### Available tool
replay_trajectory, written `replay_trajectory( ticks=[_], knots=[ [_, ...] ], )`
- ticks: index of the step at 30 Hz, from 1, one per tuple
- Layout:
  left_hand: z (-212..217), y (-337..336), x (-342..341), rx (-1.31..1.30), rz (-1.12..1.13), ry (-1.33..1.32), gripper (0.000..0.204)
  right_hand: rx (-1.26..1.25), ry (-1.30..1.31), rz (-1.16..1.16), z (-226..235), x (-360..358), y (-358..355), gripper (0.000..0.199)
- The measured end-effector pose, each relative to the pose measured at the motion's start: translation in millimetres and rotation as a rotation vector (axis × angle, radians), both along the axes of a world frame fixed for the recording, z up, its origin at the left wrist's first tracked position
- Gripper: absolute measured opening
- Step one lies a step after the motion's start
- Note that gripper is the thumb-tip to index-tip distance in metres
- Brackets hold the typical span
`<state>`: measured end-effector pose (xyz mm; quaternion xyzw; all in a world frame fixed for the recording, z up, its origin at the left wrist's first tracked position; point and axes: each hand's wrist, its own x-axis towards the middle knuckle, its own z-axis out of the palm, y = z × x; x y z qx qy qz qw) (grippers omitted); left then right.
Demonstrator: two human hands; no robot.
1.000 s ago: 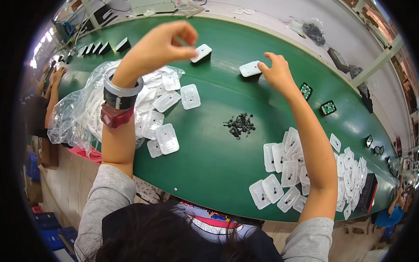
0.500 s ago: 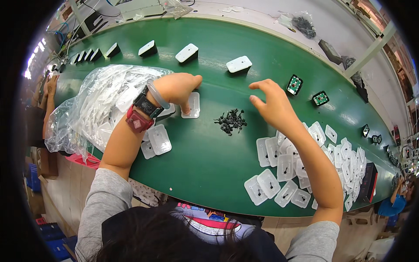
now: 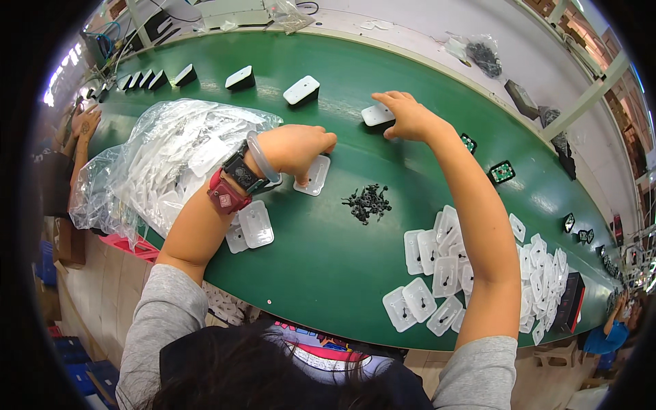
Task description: Assembling small plastic back plates for electronic devices by adding internal components and inspecting them.
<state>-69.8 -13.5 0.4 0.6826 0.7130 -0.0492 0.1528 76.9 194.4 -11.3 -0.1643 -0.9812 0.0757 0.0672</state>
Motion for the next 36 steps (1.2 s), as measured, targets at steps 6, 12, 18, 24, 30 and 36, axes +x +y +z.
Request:
replay_trajectory(
  ticks=[6, 12, 18, 24, 30, 36],
  knots=[
    [4, -5, 0, 0.131, 0.030, -0.018, 0.065, -0.200, -0.086, -0.095, 9, -1, 1, 0.055],
    [-3, 12, 5, 0.863, -0.005, -0.214, 0.058, -0.580, 0.020, -0.057, 39, 20, -27, 0.042],
    [8, 11, 11, 1.017, -0.129, -0.452, 0.041, -0.846, 0.075, 0.012, 80, 39, -57, 0.040],
    [15, 9, 17, 1.123, -0.152, -0.532, 0.031, -0.891, 0.256, 0.026, 76, 48, -70, 0.042],
    [18, 6, 20, 1.142, -0.096, -0.518, 0.033, -0.620, 0.646, 0.030, 57, 56, -97, 0.053],
    [16, 5, 26, 1.150, -0.096, -0.550, 0.033, -0.355, 0.556, 0.101, 56, 60, -95, 0.057]
  ],
)
